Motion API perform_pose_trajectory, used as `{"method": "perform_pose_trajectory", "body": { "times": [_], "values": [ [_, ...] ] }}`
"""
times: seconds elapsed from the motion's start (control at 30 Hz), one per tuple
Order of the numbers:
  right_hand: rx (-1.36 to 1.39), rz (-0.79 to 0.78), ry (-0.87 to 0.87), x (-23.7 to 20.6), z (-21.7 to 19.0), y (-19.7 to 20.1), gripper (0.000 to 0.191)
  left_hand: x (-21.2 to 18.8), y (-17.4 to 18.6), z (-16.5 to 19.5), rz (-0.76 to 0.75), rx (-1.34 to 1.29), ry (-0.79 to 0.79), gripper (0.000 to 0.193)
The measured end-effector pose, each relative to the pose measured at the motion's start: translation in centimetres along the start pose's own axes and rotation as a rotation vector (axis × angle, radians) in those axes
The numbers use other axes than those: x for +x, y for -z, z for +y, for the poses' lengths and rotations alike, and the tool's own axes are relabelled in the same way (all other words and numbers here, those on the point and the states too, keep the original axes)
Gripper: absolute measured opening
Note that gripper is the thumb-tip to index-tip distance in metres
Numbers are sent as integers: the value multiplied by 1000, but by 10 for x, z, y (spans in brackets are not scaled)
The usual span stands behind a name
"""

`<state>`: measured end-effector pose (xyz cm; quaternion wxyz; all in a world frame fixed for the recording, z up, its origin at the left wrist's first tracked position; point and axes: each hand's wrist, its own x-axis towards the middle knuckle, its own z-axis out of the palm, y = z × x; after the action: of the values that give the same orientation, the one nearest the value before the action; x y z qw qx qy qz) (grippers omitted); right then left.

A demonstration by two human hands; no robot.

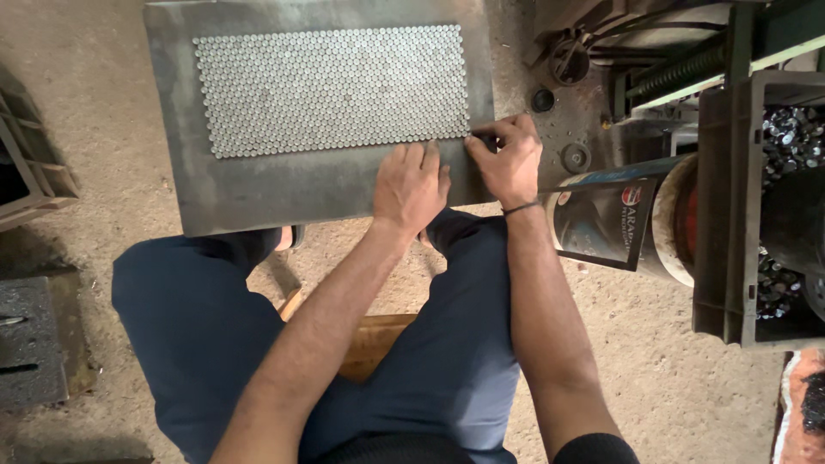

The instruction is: The person sits on a chair and places small round metal discs one by one onto a metal tray, building a tight hexagonal grid pattern row by row. They take more discs from a nearby bowl, press the rows level, then lift the tray and adjust the edges of the filled pattern.

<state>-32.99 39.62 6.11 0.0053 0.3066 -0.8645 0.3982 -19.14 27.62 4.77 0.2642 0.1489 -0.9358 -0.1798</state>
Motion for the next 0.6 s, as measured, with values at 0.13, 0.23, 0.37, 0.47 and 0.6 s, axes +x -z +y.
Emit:
{"method": "perform_pose_trajectory", "body": {
  "times": [0.13, 0.23, 0.37, 0.47, 0.6],
  "values": [
    [-3, 24, 45, -1, 4, -2, 17, -2, 5, -1, 7, -29, -24, 39],
    [-35, 24, 21, -2, -2, 3, 16, -3, 13, -1, 5, -50, -43, 35],
    [-32, 134, -5, -8, -18, 27, 14, -2, 32, -11, 27, -104, 8, 18],
    [-71, 266, -96, -23, -16, 74, 17, -6, 63, -53, 124, -28, -142, 20],
    [-220, 523, -126, -56, 21, 165, 15, -20, 102, -140, 154, 91, 186, 12]
  ]
}}
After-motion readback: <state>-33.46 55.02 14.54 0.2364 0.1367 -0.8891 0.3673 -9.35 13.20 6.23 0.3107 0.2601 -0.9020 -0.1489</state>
